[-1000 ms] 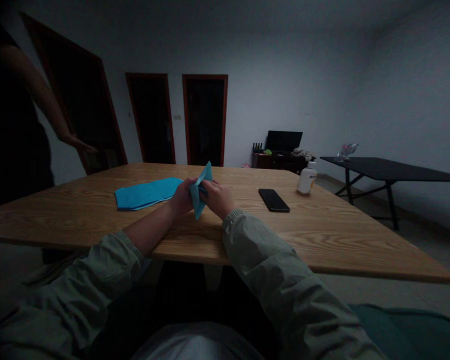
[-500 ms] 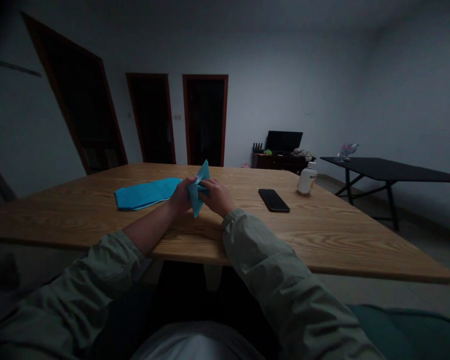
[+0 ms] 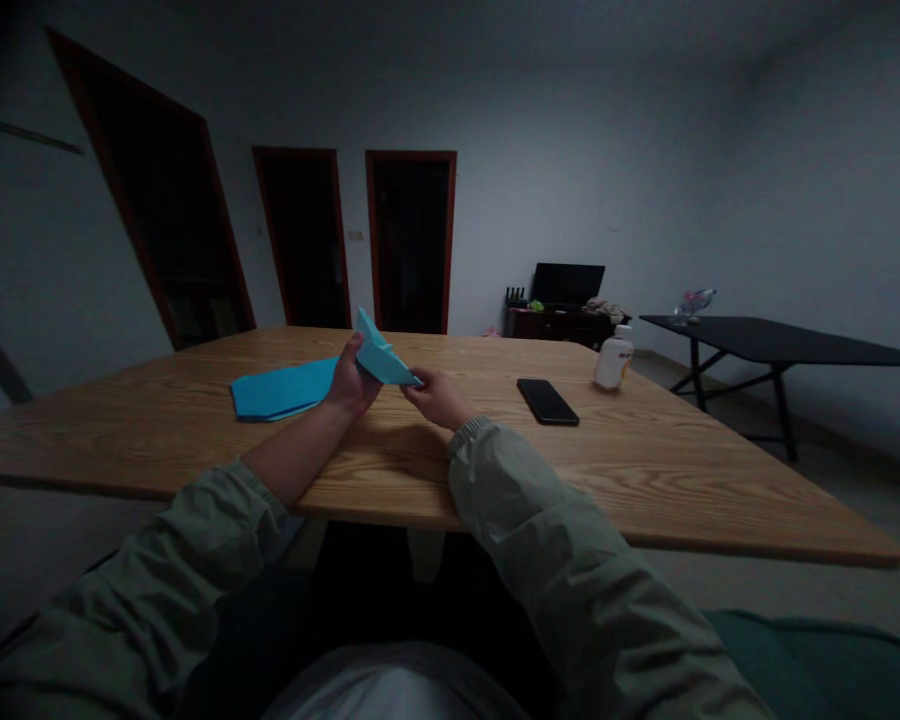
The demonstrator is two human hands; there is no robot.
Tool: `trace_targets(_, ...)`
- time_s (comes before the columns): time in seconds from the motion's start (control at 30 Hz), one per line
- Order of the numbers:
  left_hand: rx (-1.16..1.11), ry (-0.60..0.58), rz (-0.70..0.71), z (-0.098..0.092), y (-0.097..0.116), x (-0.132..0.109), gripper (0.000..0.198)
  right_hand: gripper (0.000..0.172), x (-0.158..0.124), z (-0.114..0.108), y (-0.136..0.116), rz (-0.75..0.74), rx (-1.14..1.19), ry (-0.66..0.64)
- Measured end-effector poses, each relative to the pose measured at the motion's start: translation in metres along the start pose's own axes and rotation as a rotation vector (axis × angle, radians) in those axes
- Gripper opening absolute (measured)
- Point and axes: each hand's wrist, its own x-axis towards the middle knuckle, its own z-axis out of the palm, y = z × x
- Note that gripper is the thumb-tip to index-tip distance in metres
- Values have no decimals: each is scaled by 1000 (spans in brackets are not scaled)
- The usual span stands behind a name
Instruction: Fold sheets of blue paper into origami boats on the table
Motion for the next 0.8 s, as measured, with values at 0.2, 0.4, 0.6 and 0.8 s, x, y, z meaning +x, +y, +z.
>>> trace_targets(0.2,415,129,174,-37,10,16,46,25,5,-47,31,29,-248,280)
trace_targets(0.4,1267,80,72,-119,24,34,47,41,-14,-81,81,230,-645,214)
trace_targets(0.6,1855,-91,-103,-143,27,42,58,47,-23,-94,80,270,-828,354)
trace_targets(0.8,2164,-137,-80,-134,30,43,57,21,-17,-91,67,281,-744,230)
